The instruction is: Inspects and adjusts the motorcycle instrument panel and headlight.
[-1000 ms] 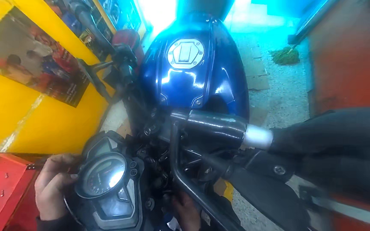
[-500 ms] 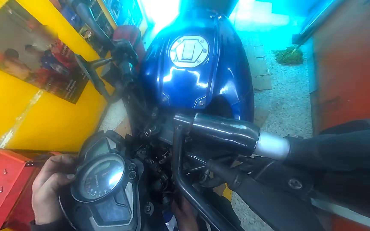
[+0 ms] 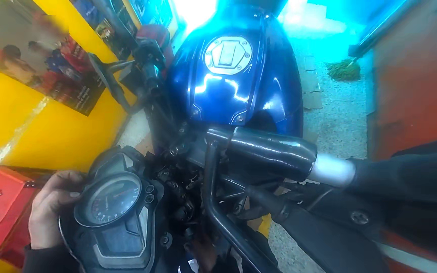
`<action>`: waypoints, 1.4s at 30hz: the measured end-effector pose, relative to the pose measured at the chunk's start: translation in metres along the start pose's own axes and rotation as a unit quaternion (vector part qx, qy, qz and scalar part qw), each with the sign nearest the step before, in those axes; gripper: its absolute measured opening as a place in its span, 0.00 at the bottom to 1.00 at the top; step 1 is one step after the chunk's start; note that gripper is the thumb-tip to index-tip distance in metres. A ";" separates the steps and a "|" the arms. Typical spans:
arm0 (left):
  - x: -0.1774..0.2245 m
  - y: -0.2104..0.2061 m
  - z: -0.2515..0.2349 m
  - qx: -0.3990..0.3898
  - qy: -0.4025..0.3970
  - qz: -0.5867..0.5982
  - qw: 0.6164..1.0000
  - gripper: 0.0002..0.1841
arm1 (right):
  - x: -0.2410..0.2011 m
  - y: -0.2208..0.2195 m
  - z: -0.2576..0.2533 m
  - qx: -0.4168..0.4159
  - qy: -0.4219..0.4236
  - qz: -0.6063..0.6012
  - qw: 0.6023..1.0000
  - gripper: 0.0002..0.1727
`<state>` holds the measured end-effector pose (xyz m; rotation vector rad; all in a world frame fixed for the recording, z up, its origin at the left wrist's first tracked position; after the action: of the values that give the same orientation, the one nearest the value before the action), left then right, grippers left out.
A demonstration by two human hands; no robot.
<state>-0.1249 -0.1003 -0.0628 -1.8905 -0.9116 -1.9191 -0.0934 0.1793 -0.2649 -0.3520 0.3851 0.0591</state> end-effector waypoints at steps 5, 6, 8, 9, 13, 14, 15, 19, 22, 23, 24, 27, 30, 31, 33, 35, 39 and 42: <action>-0.007 0.009 -0.004 -0.017 0.012 -0.008 1.000 0.13 | -0.006 0.002 0.007 -0.068 0.003 -0.013 0.998 0.30; -0.006 0.008 -0.004 -0.023 0.007 -0.014 1.000 0.14 | -0.005 0.002 0.007 -0.074 0.005 -0.019 0.997 0.30; -0.005 0.009 -0.004 -0.030 0.006 -0.012 0.999 0.14 | -0.003 0.001 0.010 -0.077 0.008 -0.046 0.996 0.33; -0.003 0.006 -0.003 -0.025 0.009 -0.018 0.999 0.15 | -0.005 0.001 0.012 -0.080 0.008 -0.054 0.995 0.38; 0.003 0.001 -0.001 -0.011 0.026 -0.045 0.999 0.15 | -0.020 -0.003 0.026 -0.074 -0.008 -0.070 0.995 0.33; 0.005 -0.002 0.000 -0.003 0.026 -0.050 0.998 0.15 | -0.021 -0.001 0.026 -0.083 -0.004 -0.078 0.993 0.31; 0.006 -0.004 0.000 0.008 0.025 -0.053 0.998 0.14 | -0.020 0.001 0.026 -0.100 0.008 -0.083 0.991 0.30; 0.000 0.003 0.003 0.030 0.024 -0.064 0.997 0.13 | -0.014 0.014 0.019 -0.153 0.088 -0.025 0.984 0.29; -0.004 0.008 0.004 0.043 0.047 -0.052 0.997 0.13 | -0.034 0.005 0.032 -0.073 0.020 0.042 0.996 0.29; -0.005 0.009 0.003 0.045 0.056 -0.040 0.997 0.13 | -0.032 0.005 0.029 -0.061 0.018 0.043 0.997 0.30; -0.004 0.007 0.002 0.049 0.062 -0.026 0.997 0.13 | -0.028 0.006 0.023 -0.057 0.026 0.039 0.997 0.32; 0.002 -0.001 0.007 0.062 0.059 -0.038 0.996 0.13 | -0.014 0.012 0.006 -0.062 0.083 0.055 0.993 0.33; -0.002 0.004 0.010 0.069 0.038 -0.067 0.995 0.12 | -0.015 0.012 0.003 -0.034 0.208 0.156 0.965 0.27; -0.003 0.004 0.008 0.074 0.043 -0.072 0.994 0.12 | -0.016 0.011 0.006 -0.020 0.239 0.182 0.954 0.25; -0.003 0.005 0.005 0.075 0.056 -0.087 0.992 0.10 | -0.014 0.009 0.004 -0.009 0.278 0.208 0.938 0.22; -0.003 0.007 0.001 0.074 0.063 -0.084 0.992 0.10 | -0.003 0.006 -0.002 -0.018 0.285 0.194 0.938 0.24; -0.007 0.008 0.004 0.071 0.051 -0.062 0.994 0.10 | -0.004 0.011 0.000 -0.094 0.191 0.102 0.972 0.34; 0.006 -0.006 0.011 0.093 0.061 -0.068 0.991 0.11 | -0.017 0.014 0.022 -0.110 0.105 -0.010 0.988 0.55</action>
<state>-0.1205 -0.0882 -0.0591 -1.6255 -1.1634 -1.9263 -0.1033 0.2006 -0.2443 -0.5825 0.5856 0.0451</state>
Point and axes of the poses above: each hand's wrist, its own z-axis away from the middle knuckle, its own y-axis out of the back of the hand, x = y × z, the point moved 1 cm from there along -z, towards the middle knuckle, and after that the axes turned 3 degrees about -y, right-handed, at the moved point
